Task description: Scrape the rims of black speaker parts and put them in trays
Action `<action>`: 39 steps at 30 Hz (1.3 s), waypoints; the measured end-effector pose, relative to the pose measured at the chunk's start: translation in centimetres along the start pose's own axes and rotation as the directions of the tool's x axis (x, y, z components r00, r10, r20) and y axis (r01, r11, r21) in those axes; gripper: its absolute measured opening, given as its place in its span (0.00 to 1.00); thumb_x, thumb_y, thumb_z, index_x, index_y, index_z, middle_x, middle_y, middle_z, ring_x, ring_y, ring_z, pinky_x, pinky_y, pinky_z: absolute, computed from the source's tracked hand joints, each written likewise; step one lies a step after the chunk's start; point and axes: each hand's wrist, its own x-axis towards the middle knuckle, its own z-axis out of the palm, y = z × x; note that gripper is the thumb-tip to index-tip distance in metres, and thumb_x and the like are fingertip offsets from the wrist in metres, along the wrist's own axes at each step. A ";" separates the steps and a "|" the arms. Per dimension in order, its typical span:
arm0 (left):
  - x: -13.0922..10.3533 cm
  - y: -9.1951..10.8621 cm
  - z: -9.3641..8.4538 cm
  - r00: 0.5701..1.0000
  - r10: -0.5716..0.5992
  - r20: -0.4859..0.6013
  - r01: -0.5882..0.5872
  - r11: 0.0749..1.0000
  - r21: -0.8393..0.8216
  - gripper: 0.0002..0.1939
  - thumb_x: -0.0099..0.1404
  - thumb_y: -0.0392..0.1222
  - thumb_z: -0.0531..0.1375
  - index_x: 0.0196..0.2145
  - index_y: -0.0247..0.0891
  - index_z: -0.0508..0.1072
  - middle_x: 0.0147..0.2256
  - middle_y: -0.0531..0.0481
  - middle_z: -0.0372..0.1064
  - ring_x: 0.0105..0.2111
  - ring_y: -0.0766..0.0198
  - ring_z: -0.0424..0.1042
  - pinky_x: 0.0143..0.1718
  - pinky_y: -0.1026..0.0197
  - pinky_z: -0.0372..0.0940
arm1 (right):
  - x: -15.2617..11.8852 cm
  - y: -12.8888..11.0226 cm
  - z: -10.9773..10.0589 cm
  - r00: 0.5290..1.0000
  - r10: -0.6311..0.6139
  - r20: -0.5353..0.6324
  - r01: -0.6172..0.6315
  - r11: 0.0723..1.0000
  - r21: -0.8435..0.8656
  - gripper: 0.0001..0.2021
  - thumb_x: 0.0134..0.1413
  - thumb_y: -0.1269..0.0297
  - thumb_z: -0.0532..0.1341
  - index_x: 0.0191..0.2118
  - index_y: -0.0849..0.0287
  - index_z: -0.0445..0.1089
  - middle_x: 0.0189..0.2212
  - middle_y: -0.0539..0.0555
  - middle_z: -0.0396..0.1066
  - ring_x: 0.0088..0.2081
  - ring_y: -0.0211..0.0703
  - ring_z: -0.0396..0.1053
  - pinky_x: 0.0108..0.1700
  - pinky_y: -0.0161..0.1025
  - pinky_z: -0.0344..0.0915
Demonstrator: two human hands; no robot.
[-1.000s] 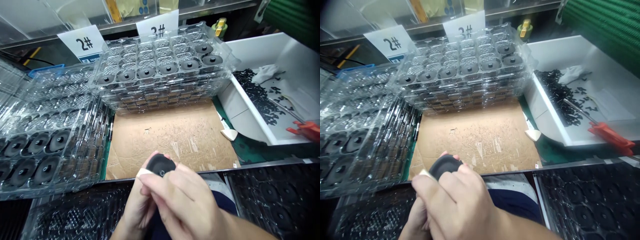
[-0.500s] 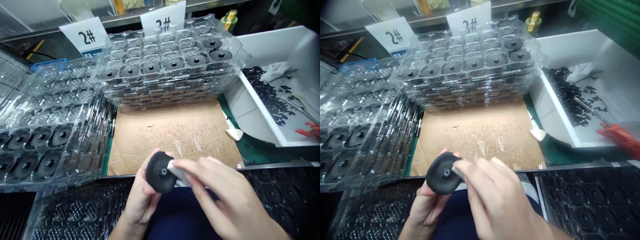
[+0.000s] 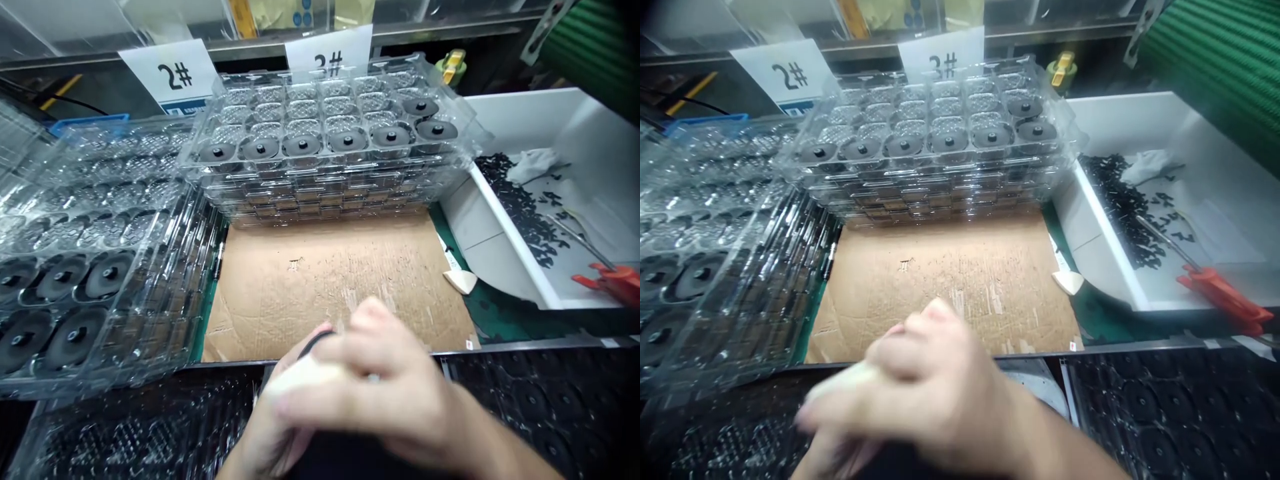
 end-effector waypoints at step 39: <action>-0.2 -1.2 0.8 0.993 -0.068 0.093 0.080 0.989 -0.128 0.28 0.48 0.45 0.66 0.48 0.43 0.69 0.46 0.48 0.68 0.50 0.58 0.64 0.50 0.64 0.59 | -2.0 -0.9 0.3 0.972 0.057 -0.226 -0.080 0.993 -0.092 0.13 0.58 0.72 0.51 0.44 0.56 0.69 0.31 0.50 0.71 0.29 0.37 0.60 0.32 0.40 0.53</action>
